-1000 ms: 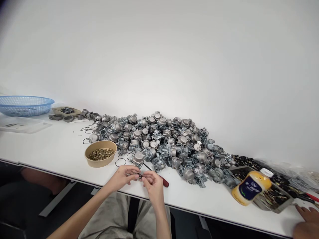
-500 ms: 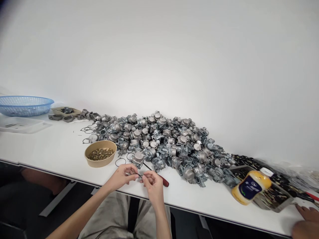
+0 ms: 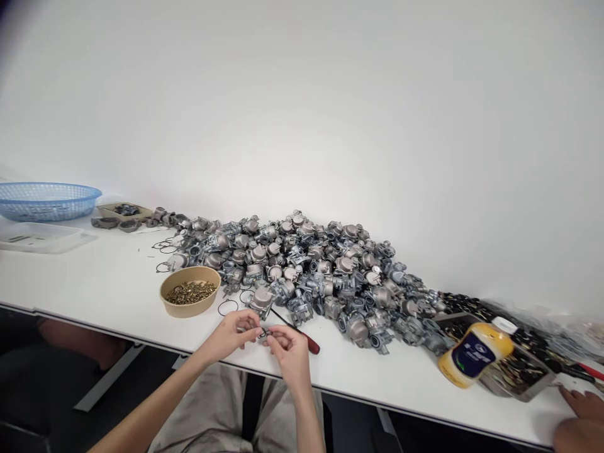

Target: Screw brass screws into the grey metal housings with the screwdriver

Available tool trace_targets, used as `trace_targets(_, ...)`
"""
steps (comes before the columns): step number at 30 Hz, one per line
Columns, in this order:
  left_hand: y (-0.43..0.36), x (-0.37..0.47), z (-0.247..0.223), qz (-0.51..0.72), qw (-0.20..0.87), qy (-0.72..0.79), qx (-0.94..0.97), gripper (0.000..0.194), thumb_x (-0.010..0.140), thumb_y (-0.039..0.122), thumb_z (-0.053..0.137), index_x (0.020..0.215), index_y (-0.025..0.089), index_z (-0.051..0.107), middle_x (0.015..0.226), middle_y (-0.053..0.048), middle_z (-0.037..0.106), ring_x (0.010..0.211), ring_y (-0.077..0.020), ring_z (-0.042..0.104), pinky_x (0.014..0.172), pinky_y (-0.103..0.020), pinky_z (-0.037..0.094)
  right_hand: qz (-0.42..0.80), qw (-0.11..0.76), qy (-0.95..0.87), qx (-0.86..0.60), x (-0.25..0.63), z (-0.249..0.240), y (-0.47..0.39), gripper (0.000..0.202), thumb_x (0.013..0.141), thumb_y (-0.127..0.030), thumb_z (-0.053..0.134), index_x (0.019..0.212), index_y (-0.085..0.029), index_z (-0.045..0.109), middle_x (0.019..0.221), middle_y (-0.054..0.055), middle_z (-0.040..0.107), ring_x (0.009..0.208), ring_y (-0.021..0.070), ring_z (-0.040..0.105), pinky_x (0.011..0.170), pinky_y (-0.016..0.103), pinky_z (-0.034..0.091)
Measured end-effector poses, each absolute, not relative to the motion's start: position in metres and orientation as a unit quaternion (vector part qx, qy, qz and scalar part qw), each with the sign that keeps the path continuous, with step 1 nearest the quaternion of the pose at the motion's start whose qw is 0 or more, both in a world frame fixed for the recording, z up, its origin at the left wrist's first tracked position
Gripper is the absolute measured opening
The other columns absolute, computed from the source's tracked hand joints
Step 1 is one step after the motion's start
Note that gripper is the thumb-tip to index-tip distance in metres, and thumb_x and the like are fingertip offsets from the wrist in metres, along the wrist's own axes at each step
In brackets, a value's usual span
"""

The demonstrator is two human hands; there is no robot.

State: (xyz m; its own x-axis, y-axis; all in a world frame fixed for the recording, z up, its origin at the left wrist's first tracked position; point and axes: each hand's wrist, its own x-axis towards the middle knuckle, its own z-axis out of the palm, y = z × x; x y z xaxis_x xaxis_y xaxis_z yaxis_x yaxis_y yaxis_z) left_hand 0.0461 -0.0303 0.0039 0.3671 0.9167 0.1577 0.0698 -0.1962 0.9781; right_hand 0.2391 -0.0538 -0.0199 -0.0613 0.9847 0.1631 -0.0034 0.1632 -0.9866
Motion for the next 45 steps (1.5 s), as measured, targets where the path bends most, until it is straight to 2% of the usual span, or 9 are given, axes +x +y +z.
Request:
trace_targets(10, -0.030, 0.046, 0.002, 0.422, 0.500, 0.378, 0.655, 0.026, 0.085, 0.042, 0.065, 0.089, 0.016, 0.062, 0.078, -0.004, 0.065, 0.076, -0.0190, 0.066, 0.049, -0.018, 0.048, 0.428, 0.519, -0.570, -0.471, 0.238, -0.021, -0.054, 0.040, 0.082, -0.050, 0.074, 0.094, -0.013, 0.069, 0.077, 0.010, 0.071, 0.074, 0.0224, 0.069, 0.063, 0.027, 0.052)
trace_targets(15, -0.029, 0.047, 0.001, 0.428, 0.485, 0.388, 0.657, 0.026, 0.083, 0.041, 0.065, 0.087, 0.016, 0.063, 0.079, -0.005, 0.065, 0.076, -0.0197, 0.066, 0.048, -0.019, 0.049, 0.431, 0.525, -0.584, -0.445, 0.238, -0.017, -0.056, 0.036, 0.081, -0.048, 0.075, 0.085, -0.014, 0.066, 0.102, 0.013, 0.070, 0.080, 0.0213, 0.068, 0.062, 0.026, 0.053)
trace_targets(19, -0.028, 0.048, 0.000, 0.424, 0.477, 0.399, 0.659, 0.024, 0.082, 0.039, 0.066, 0.086, 0.016, 0.064, 0.080, -0.005, 0.065, 0.076, -0.0194, 0.065, 0.048, -0.019, 0.050, 0.461, 0.515, -0.582, -0.428, 0.238, -0.016, -0.056, 0.034, 0.084, -0.046, 0.073, 0.086, -0.014, 0.062, 0.075, 0.008, 0.069, 0.073, 0.0204, 0.068, 0.062, 0.025, 0.050)
trace_targets(21, -0.028, 0.048, 0.001, 0.424, 0.475, 0.397, 0.662, 0.023, 0.082, 0.039, 0.065, 0.085, 0.016, 0.064, 0.080, -0.005, 0.065, 0.076, -0.0192, 0.064, 0.048, -0.019, 0.050, 0.460, 0.521, -0.580, -0.425, 0.238, -0.017, -0.056, 0.034, 0.084, -0.045, 0.073, 0.087, -0.014, 0.061, 0.071, 0.006, 0.067, 0.067, 0.0184, 0.067, 0.060, 0.024, 0.047)
trace_targets(25, -0.029, 0.047, 0.001, 0.422, 0.475, 0.396, 0.663, 0.022, 0.082, 0.038, 0.064, 0.086, 0.016, 0.064, 0.079, -0.005, 0.066, 0.076, -0.0192, 0.065, 0.048, -0.019, 0.049, 0.441, 0.530, -0.585, -0.428, 0.236, -0.019, -0.055, 0.033, 0.085, -0.046, 0.072, 0.089, -0.015, 0.061, 0.070, 0.003, 0.064, 0.060, 0.0145, 0.060, 0.057, 0.024, 0.045)
trace_targets(31, -0.027, 0.047, 0.002, 0.416, 0.490, 0.397, 0.655, 0.020, 0.081, 0.035, 0.064, 0.085, 0.016, 0.062, 0.075, -0.005, 0.065, 0.076, -0.0212, 0.065, 0.044, -0.018, 0.044, 0.403, 0.532, -0.604, -0.437, 0.237, -0.021, -0.055, 0.030, 0.089, -0.044, 0.067, 0.094, -0.015, 0.065, 0.070, 0.001, 0.057, 0.062, 0.0136, 0.054, 0.058, 0.024, 0.044)
trace_targets(34, -0.026, 0.048, 0.002, 0.422, 0.489, 0.379, 0.663, 0.015, 0.079, 0.030, 0.065, 0.081, 0.015, 0.063, 0.072, -0.003, 0.064, 0.068, -0.0171, 0.062, 0.053, -0.022, 0.048, 0.396, 0.543, -0.603, -0.429, 0.240, -0.021, -0.055, 0.028, 0.090, -0.043, 0.066, 0.095, -0.015, 0.065, 0.072, 0.001, 0.055, 0.062, 0.0127, 0.050, 0.058, 0.024, 0.042)
trace_targets(37, -0.025, 0.049, 0.002, 0.424, 0.481, 0.369, 0.673, 0.012, 0.077, 0.026, 0.066, 0.077, 0.014, 0.065, 0.071, -0.002, 0.062, 0.063, -0.0138, 0.058, 0.061, -0.024, 0.049, 0.402, 0.556, -0.596, -0.416, 0.243, -0.023, -0.054, 0.027, 0.090, -0.043, 0.065, 0.096, -0.016, 0.065, 0.073, 0.001, 0.055, 0.063, 0.0126, 0.049, 0.058, 0.024, 0.040)
trace_targets(45, -0.021, 0.049, -0.006, 0.383, 0.490, 0.369, 0.691, 0.017, 0.081, 0.031, 0.063, 0.083, 0.015, 0.066, 0.074, -0.002, 0.062, 0.064, -0.0146, 0.055, 0.058, -0.024, 0.045, 0.463, 0.587, -0.545, -0.380, 0.245, -0.028, -0.051, 0.025, 0.090, -0.041, 0.067, 0.098, -0.017, 0.065, 0.067, -0.001, 0.050, 0.061, 0.0119, 0.044, 0.059, 0.023, 0.035)
